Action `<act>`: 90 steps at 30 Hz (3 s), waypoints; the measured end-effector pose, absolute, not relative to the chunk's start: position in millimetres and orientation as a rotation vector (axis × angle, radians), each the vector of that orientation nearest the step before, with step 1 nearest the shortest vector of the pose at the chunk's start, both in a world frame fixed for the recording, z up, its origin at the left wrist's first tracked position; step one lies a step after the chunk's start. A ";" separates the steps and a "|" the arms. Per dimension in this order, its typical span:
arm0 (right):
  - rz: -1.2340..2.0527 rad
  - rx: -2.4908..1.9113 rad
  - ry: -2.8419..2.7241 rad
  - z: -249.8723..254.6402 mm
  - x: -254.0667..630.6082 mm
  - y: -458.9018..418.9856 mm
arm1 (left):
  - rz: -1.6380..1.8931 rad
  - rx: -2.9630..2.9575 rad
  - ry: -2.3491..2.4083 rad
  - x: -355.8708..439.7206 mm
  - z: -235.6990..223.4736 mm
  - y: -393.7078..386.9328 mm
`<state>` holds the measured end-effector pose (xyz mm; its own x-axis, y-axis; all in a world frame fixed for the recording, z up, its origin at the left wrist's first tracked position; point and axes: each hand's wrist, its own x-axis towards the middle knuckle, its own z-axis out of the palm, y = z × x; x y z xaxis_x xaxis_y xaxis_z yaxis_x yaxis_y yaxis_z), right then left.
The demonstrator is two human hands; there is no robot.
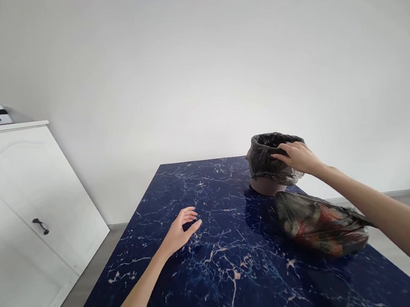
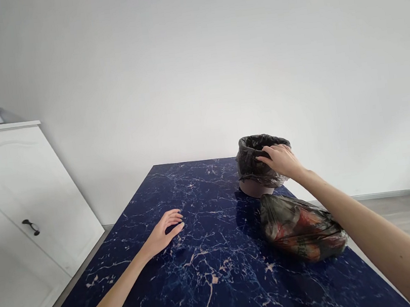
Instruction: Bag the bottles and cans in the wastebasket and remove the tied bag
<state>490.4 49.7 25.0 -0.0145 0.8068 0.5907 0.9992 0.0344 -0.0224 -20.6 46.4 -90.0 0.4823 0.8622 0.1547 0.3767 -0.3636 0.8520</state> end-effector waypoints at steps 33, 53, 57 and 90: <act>0.205 -1.921 -1.898 -159.6 283.7 59.3 | 0.863 2.146 1.114 -16.8 -103.8 53.0; 0.216 -1.923 -1.904 -158.6 286.7 56.8 | 0.825 2.173 1.133 -14.6 -101.5 50.5; 0.210 -1.927 -1.907 -157.3 285.9 55.6 | 0.829 2.177 1.136 -14.2 -98.5 48.2; 0.200 -1.874 -1.918 -158.6 291.8 53.9 | 0.797 2.361 1.112 -9.0 -96.9 43.6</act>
<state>291.8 53.9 -158.6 0.0233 0.9768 0.2130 0.9116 0.0667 -0.4056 -9.0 43.6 -96.9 0.5182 0.7927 0.3209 0.5586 -0.5979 0.5749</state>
